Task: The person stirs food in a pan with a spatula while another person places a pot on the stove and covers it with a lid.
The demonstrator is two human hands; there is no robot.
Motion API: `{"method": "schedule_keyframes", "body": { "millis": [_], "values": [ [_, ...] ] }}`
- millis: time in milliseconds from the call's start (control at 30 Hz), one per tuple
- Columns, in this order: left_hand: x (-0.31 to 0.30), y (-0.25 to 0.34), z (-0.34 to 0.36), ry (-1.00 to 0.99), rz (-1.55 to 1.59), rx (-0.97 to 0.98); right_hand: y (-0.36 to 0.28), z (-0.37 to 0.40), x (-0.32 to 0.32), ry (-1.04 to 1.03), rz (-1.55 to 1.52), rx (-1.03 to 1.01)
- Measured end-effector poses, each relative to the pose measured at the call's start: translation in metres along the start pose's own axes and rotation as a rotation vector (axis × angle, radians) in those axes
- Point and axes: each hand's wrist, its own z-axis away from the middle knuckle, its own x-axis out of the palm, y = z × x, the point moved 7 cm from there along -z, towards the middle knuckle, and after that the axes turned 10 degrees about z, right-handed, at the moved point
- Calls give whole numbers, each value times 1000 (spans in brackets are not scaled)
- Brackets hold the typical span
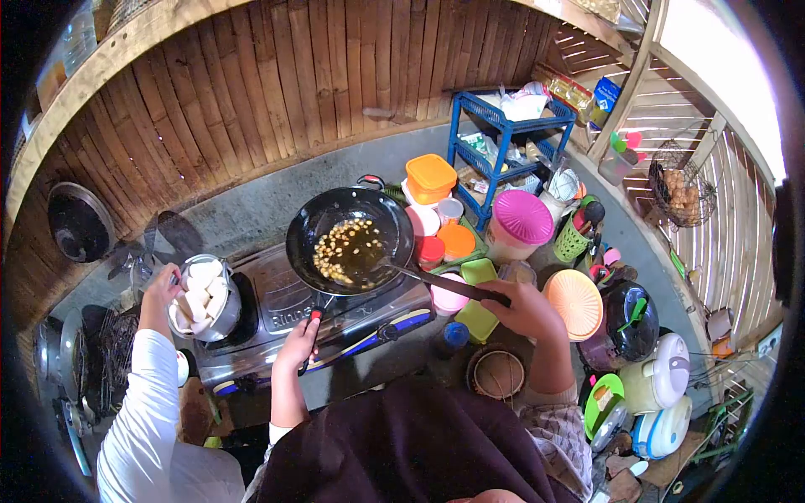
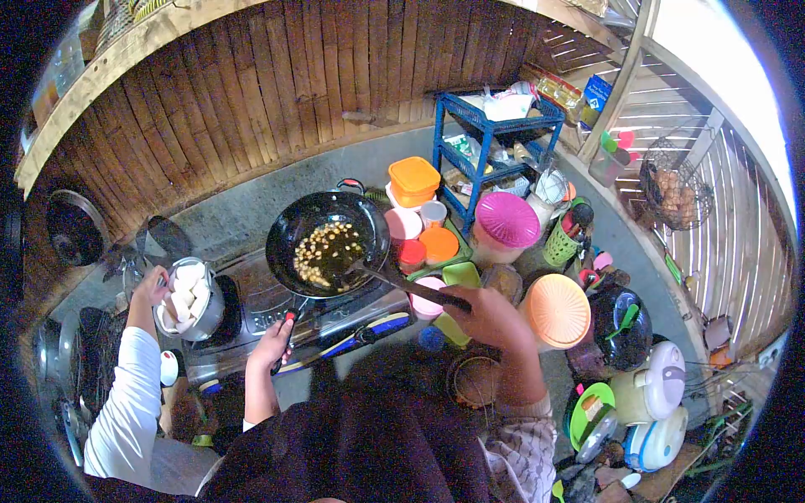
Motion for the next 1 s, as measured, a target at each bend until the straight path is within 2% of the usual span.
{"method": "schedule_keyframes", "body": {
  "millis": [300, 500, 667, 767, 833, 900, 1000],
  "values": [
    [1, 3, 2, -10, 2, 7, 11, 4, -8, 30, 82, 32],
    [0, 0, -1, 8, -11, -2, -1, -4, 5, 34, 16, -54],
    [2, 4, 2, 6, 0, 13, 8, -17, 45, -38, -11, -75],
    [0, 7, 7, 68, -2, -12, -6, -26, 55, 43, -87, -174],
    [0, 9, 8, 48, -12, -14, -3, -35, 70, 19, -80, -137],
    [1, 8, 8, 40, -15, -10, -2, -45, 81, 218, -136, -283],
    [1, 8, 7, 33, -36, 2, -6, -61, 100, 118, -123, -210]
  ]
}}
